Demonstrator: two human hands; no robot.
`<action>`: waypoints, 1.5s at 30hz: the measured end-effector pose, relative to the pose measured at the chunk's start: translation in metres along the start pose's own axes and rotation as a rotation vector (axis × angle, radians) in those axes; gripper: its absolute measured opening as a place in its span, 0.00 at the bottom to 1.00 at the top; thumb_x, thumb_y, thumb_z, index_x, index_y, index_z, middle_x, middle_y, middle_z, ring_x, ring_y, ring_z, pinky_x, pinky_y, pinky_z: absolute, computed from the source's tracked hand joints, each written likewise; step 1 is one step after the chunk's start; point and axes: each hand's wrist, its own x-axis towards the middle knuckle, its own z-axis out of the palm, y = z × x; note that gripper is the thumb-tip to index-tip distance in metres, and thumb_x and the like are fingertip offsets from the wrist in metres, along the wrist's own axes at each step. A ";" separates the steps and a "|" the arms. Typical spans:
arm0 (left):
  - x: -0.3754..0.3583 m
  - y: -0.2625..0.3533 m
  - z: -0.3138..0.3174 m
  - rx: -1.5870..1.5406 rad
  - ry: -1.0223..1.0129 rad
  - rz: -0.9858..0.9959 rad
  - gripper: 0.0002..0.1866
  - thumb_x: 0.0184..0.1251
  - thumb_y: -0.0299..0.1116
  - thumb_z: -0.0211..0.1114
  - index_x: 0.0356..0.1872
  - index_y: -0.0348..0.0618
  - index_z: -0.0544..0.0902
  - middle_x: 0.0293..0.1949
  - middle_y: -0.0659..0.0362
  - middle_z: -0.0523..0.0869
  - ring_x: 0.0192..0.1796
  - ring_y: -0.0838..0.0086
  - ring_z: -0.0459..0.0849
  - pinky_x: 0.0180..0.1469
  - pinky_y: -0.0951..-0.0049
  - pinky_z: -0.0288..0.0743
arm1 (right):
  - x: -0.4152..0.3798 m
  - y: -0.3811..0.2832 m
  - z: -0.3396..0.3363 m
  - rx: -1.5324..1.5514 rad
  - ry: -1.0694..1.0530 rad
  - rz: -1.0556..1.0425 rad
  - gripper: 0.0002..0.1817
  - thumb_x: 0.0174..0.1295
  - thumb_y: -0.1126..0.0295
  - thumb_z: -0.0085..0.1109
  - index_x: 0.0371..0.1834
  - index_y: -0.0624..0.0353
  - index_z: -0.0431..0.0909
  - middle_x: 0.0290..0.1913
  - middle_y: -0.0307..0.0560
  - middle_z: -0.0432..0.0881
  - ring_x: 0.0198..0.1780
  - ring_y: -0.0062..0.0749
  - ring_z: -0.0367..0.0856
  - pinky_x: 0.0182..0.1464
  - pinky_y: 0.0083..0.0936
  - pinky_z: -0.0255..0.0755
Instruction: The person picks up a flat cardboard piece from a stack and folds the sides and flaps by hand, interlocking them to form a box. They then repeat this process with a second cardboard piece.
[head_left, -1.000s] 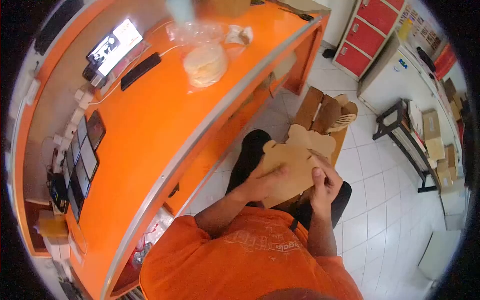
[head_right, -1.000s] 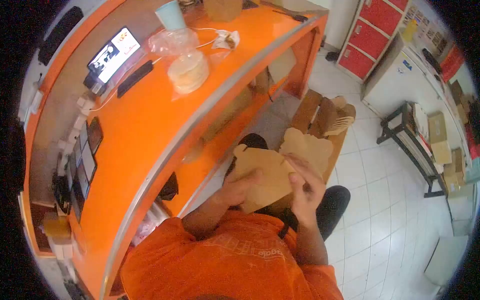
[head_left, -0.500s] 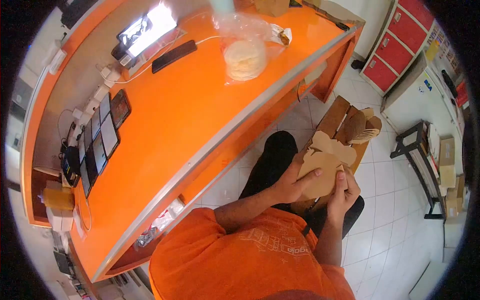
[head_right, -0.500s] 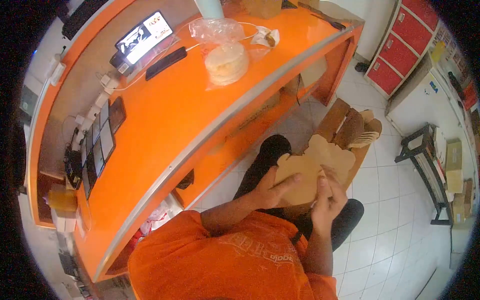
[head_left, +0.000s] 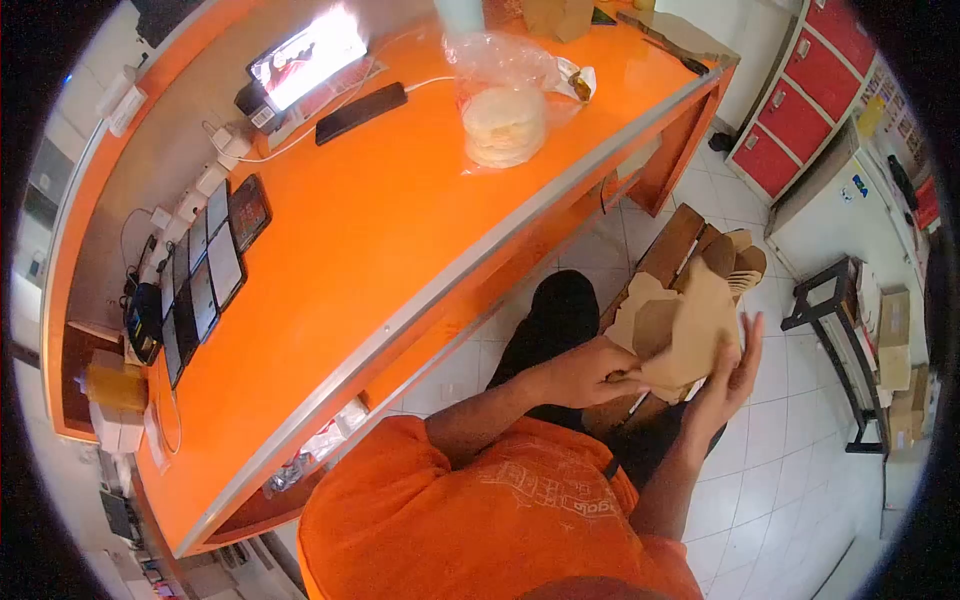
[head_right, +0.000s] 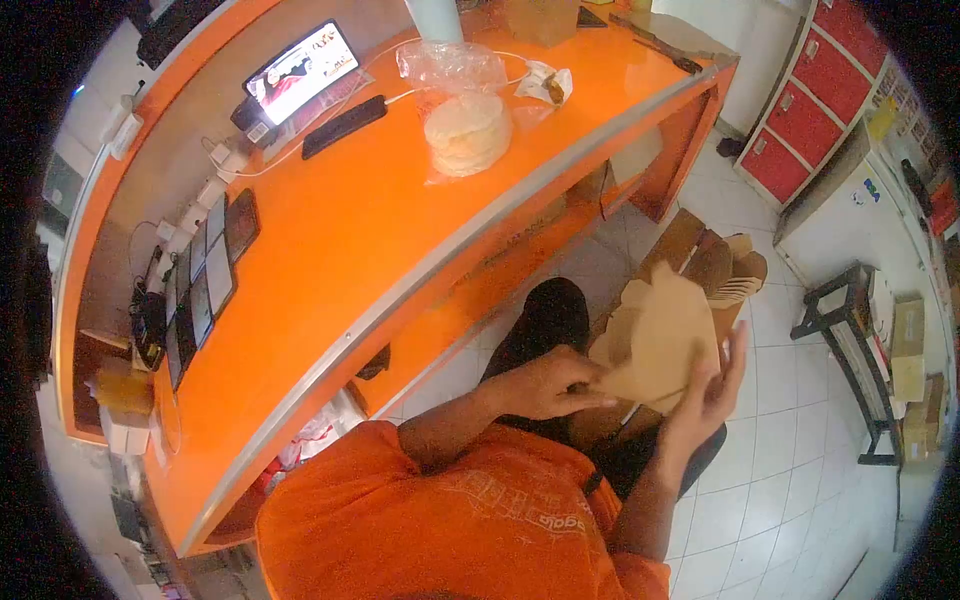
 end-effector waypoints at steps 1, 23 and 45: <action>0.001 0.002 -0.002 0.009 0.070 0.070 0.12 0.68 0.38 0.67 0.35 0.36 0.84 0.23 0.46 0.78 0.25 0.54 0.79 0.29 0.61 0.68 | -0.001 0.002 -0.001 -0.081 -0.095 -0.164 0.23 0.71 0.58 0.58 0.62 0.62 0.77 0.66 0.58 0.71 0.72 0.46 0.64 0.70 0.41 0.60; -0.009 -0.025 0.071 -0.497 0.822 0.349 0.46 0.54 0.64 0.71 0.66 0.44 0.66 0.60 0.49 0.70 0.70 0.57 0.67 0.70 0.55 0.63 | -0.006 0.016 -0.008 0.264 -0.267 -0.047 0.14 0.62 0.67 0.64 0.24 0.64 0.73 0.57 0.54 0.74 0.69 0.53 0.66 0.72 0.50 0.50; -0.007 0.033 0.002 -0.936 0.348 -0.280 0.24 0.73 0.36 0.65 0.64 0.38 0.71 0.56 0.59 0.80 0.57 0.76 0.79 0.57 0.71 0.77 | -0.004 -0.012 -0.017 0.010 -0.426 -0.236 0.11 0.47 0.72 0.72 0.28 0.62 0.77 0.56 0.52 0.74 0.63 0.47 0.72 0.65 0.43 0.65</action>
